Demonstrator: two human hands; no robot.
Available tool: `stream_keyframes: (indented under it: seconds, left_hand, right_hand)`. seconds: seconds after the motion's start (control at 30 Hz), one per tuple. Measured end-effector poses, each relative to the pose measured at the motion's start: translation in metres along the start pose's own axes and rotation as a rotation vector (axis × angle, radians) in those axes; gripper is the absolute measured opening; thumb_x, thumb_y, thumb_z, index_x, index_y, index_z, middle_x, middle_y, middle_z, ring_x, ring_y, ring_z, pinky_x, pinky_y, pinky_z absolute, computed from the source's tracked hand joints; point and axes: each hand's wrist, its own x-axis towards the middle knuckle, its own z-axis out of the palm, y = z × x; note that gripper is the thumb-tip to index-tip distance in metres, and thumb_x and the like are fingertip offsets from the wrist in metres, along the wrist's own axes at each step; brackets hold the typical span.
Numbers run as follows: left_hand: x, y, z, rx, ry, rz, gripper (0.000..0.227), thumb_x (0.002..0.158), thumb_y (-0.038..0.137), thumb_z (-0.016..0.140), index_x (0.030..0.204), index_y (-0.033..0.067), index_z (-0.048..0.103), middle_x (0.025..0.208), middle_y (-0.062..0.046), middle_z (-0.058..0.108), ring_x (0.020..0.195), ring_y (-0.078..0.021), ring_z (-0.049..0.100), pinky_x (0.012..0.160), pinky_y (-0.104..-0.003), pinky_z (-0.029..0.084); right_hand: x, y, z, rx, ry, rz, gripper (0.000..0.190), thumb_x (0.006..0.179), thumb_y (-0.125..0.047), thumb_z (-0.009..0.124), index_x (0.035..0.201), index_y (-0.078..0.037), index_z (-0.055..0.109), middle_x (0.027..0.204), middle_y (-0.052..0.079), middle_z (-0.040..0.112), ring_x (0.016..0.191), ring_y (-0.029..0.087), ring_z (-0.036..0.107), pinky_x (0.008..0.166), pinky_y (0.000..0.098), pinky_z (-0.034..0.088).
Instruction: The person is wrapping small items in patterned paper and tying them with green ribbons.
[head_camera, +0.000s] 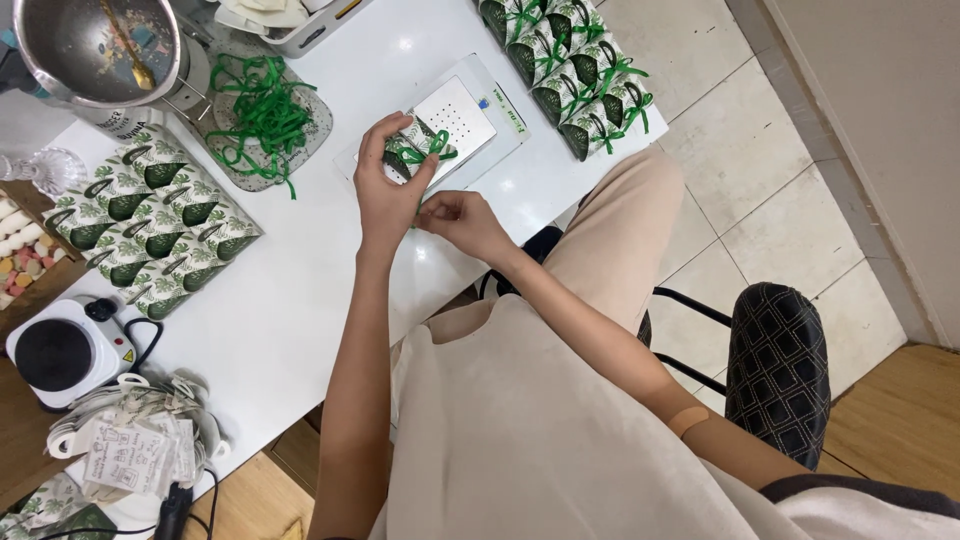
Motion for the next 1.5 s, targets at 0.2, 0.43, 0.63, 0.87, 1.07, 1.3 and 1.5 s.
stream_keyframes:
  seconds: [0.2, 0.43, 0.63, 0.87, 1.07, 1.3, 1.5]
  left_hand:
    - [-0.001, -0.001, 0.003, 0.013, 0.016, 0.013, 0.050, 0.083, 0.001, 0.083, 0.129, 0.0054, 0.063, 0.142, -0.014, 0.062, 0.134, -0.0296, 0.059, 0.113, -0.040, 0.048]
    - [-0.002, 0.002, 0.000, 0.022, -0.005, 0.005, 0.051, 0.084, 0.002, 0.083, 0.131, 0.0050, 0.062, 0.143, -0.014, 0.060, 0.134, -0.0293, 0.058, 0.112, -0.039, 0.048]
    - [0.001, 0.000, -0.007, 0.049, -0.048, 0.018, 0.053, 0.086, 0.008, 0.086, 0.133, 0.0047, 0.062, 0.143, -0.014, 0.061, 0.133, -0.0276, 0.061, 0.111, -0.038, 0.051]
    - [0.003, 0.000, -0.008, 0.036, -0.074, 0.025, 0.054, 0.086, 0.010, 0.087, 0.134, 0.0042, 0.063, 0.143, -0.014, 0.060, 0.132, -0.0282, 0.061, 0.110, -0.038, 0.050]
    - [0.004, 0.002, -0.012, 0.050, -0.086, 0.031, 0.054, 0.085, 0.010, 0.087, 0.132, 0.0050, 0.063, 0.142, -0.014, 0.061, 0.133, -0.0290, 0.061, 0.111, -0.039, 0.050]
    - [-0.005, 0.017, -0.013, 0.128, -0.061, 0.078, 0.078, 0.080, 0.013, 0.091, 0.145, 0.0052, 0.049, 0.148, -0.017, 0.051, 0.137, -0.0333, 0.053, 0.113, -0.042, 0.048]
    - [-0.017, 0.019, -0.013, 0.174, 0.010, 0.065, 0.074, 0.080, 0.013, 0.092, 0.141, 0.0066, 0.049, 0.152, -0.018, 0.044, 0.140, -0.0359, 0.049, 0.114, -0.046, 0.045]
  right_hand:
    - [0.007, 0.009, 0.020, 0.287, -0.008, 0.056, 0.010, 0.089, -0.008, 0.070, 0.094, -0.001, 0.074, 0.083, 0.001, 0.071, 0.075, 0.007, 0.061, 0.072, 0.0255, 0.050]
    - [0.017, 0.013, 0.028, 0.296, -0.006, 0.093, 0.010, 0.089, -0.005, 0.066, 0.094, -0.001, 0.073, 0.086, 0.002, 0.072, 0.078, 0.008, 0.062, 0.074, 0.0255, 0.051]
    - [0.000, -0.003, 0.002, 0.169, -0.040, 0.059, 0.023, 0.088, -0.010, 0.077, 0.108, -0.004, 0.068, 0.086, 0.001, 0.068, 0.077, 0.006, 0.059, 0.070, 0.0248, 0.048]
    - [0.008, -0.007, -0.047, 0.012, 0.238, -0.216, 0.026, 0.097, -0.008, 0.074, 0.122, -0.005, 0.066, 0.091, -0.002, 0.070, 0.074, 0.002, 0.055, 0.066, 0.0209, 0.044]
    - [0.013, -0.061, -0.070, -0.158, 0.174, -0.298, 0.046, 0.090, -0.006, 0.076, 0.133, -0.013, 0.064, 0.090, -0.003, 0.068, 0.067, 0.003, 0.055, 0.063, 0.0217, 0.047]
    - [0.021, -0.069, -0.083, -0.427, 0.131, -0.452, 0.026, 0.087, -0.007, 0.080, 0.112, -0.013, 0.078, 0.099, 0.003, 0.063, 0.078, 0.014, 0.060, 0.071, 0.0285, 0.053]
    - [0.030, -0.082, -0.088, -0.502, 0.095, -0.556, 0.012, 0.090, -0.007, 0.077, 0.102, -0.010, 0.078, 0.104, 0.005, 0.069, 0.089, 0.019, 0.068, 0.077, 0.0316, 0.056]
